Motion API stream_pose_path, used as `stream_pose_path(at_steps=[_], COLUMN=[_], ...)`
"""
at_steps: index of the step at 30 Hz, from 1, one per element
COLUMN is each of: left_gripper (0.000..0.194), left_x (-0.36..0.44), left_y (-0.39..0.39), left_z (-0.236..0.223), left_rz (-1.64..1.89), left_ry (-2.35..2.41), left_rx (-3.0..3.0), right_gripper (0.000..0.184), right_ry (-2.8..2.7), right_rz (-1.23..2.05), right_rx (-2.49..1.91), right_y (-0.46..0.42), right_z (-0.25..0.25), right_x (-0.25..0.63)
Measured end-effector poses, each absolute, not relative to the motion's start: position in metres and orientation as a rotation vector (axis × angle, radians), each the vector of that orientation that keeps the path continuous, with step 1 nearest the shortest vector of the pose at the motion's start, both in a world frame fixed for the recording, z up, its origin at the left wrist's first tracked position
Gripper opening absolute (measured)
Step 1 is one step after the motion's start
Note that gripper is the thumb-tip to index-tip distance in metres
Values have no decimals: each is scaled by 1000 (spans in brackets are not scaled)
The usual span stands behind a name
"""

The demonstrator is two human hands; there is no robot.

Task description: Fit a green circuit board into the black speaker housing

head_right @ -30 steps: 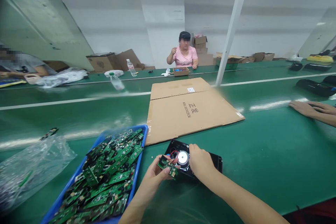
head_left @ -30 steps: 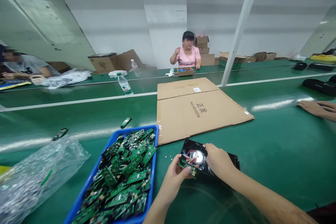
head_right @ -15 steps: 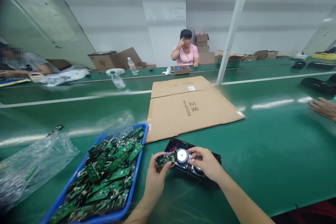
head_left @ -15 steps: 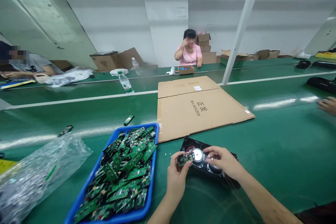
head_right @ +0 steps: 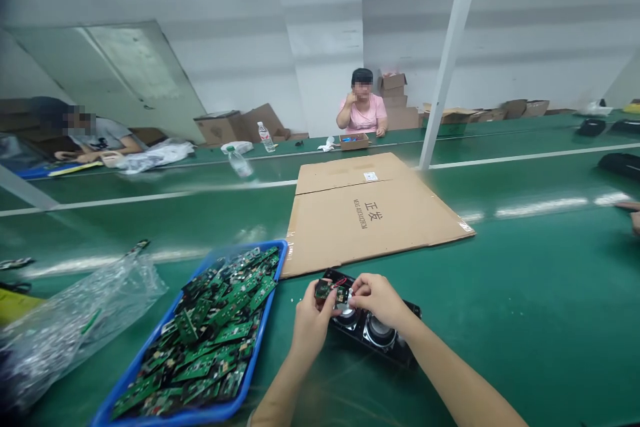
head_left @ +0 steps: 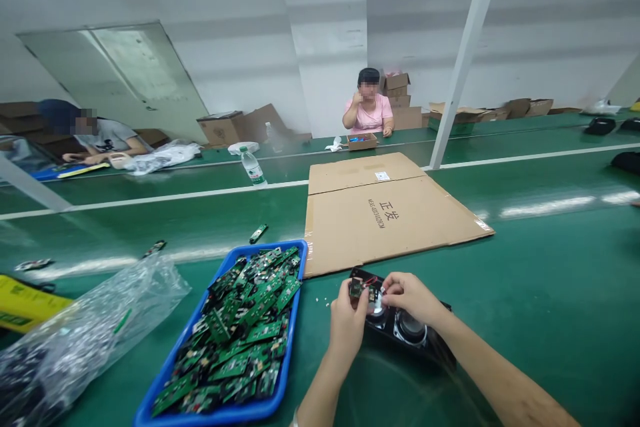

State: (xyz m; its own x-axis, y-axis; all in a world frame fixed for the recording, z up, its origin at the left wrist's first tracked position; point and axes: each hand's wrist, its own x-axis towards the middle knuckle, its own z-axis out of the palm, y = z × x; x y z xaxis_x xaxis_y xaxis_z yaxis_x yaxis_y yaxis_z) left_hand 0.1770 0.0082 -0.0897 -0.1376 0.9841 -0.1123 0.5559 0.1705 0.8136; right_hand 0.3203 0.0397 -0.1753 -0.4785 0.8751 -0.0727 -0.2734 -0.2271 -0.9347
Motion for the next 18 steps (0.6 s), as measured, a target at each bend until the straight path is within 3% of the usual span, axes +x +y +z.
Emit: stream_pose_path(at_steps=[10,18], left_gripper=[22,18], left_x=[174,173], left_y=[-5,-5], left_z=[-90,-92], left_rz=[750,567], left_ry=[1775,1837], left_rx=[1465,1648], right_gripper=[13,23], right_ry=[-1370,-1820], right_rz=[1643,813], right_rx=[-865,-890], right_y=[26,9], right_z=[-169,-175], right_x=[326,317])
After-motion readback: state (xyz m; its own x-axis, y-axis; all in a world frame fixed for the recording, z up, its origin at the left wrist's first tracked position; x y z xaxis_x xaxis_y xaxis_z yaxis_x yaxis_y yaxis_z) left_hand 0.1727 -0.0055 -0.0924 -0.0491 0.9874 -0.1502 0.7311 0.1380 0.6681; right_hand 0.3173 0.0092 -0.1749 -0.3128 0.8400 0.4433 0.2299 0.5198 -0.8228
